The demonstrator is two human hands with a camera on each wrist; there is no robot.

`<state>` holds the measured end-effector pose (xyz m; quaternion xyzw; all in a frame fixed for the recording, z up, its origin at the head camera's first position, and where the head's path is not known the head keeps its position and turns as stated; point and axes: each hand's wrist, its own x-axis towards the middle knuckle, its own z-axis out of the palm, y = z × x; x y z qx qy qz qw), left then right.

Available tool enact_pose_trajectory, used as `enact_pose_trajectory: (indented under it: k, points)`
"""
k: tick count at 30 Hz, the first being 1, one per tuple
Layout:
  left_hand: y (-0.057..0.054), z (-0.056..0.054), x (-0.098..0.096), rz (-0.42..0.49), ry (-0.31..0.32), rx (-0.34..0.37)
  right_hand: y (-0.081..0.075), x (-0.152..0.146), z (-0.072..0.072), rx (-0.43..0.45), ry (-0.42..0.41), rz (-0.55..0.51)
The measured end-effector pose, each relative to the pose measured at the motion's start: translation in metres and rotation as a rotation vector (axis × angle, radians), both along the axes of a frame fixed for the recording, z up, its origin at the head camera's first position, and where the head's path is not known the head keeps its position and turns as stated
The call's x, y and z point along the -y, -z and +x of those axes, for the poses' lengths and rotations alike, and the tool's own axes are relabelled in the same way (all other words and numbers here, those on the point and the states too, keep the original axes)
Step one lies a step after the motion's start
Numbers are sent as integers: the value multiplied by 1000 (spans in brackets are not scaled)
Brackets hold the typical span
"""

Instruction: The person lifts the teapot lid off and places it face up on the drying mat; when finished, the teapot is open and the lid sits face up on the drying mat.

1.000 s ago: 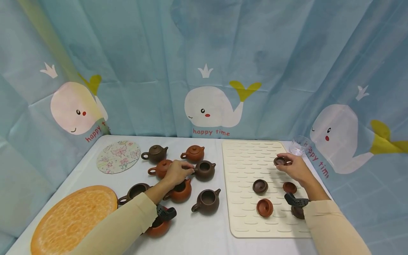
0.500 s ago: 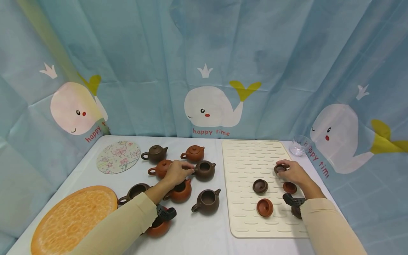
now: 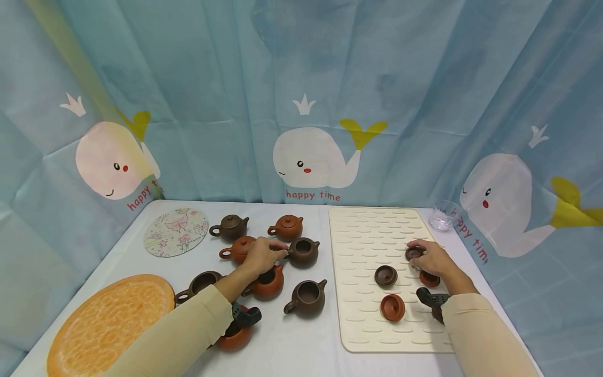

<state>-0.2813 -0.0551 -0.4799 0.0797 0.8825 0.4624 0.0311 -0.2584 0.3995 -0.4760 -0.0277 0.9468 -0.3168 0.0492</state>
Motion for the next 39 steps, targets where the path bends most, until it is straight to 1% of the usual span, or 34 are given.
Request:
enact_pose_trajectory:
  k: [6,14,18,24,29,34,39]
  points:
    - [1,0,0,-3,1,5,-2,2,3,29,9,2]
    - [3,0,0,-8,5,13,-6,0,6,28,25,-27]
    - [3,-1,0,-5,5,9,-5,-2,6,37,32,-36]
    - [1,0,0,1,4,12,-5,-4,7,21,46,-20]
    - [0,1,0,3,4,12,-7,-7,7,6,73,-10]
    - [0,0,-1,-4,4,6,-14,-5,8,-20,99,-18]
    - [-2,0,0,-22,-6,-39,-27,-1,8,-57,87,-56]
